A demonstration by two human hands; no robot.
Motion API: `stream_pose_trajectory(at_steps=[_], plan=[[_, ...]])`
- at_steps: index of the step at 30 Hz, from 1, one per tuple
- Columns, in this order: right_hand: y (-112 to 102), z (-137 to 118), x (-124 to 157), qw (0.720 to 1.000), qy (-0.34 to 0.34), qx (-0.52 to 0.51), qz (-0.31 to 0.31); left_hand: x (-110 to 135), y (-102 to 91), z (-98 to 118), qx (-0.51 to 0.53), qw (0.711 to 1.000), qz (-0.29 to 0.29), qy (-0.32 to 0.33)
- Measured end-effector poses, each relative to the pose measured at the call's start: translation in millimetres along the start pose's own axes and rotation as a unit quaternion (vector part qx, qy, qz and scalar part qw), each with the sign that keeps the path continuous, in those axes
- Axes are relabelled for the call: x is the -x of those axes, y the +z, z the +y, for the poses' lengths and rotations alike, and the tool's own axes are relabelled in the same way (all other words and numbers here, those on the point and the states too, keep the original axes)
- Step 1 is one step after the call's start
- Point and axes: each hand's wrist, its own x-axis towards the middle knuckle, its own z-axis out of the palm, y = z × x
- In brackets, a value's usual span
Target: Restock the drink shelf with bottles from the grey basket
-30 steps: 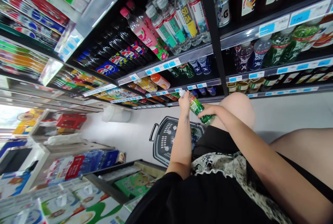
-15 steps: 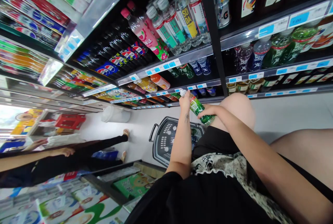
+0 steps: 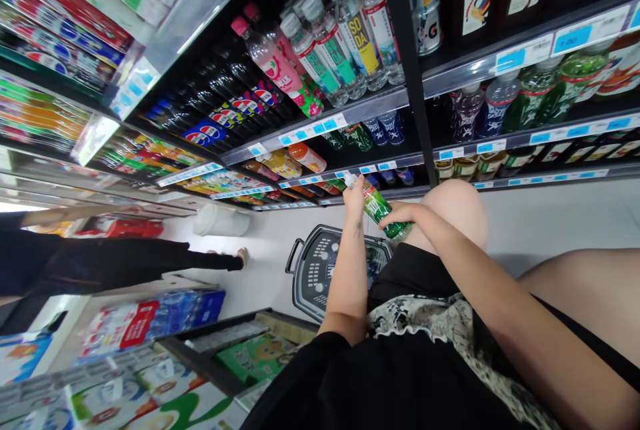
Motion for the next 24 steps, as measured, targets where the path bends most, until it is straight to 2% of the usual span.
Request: stream_pose_trajectory(at_steps=[9,13,16,18,21,24], plan=[[1,3,-5,1.000,0.013,-0.010,-0.010,-3,-1.3,-3,-0.003,1.000,0.001,-0.026],[1,8,-10,1.000,0.030,0.007,-0.001,-5,-0.5,-8,0.029,0.999,-0.002,-0.046],[1,11,-15,0.998,0.032,0.048,0.010,-10,-2.4,-19,0.078,0.992,-0.028,-0.100],[2,11,-19,0.996,0.022,0.088,0.007,-15,-7.4,-29,0.117,0.980,-0.073,-0.143],[5,9,-24,0.983,0.033,0.176,0.025,-25,-21.5,-43,0.147,0.958,-0.138,-0.206],[8,6,-29,0.967,0.060,0.244,0.052,-33,-40.5,-53,0.125,0.947,-0.146,-0.256]])
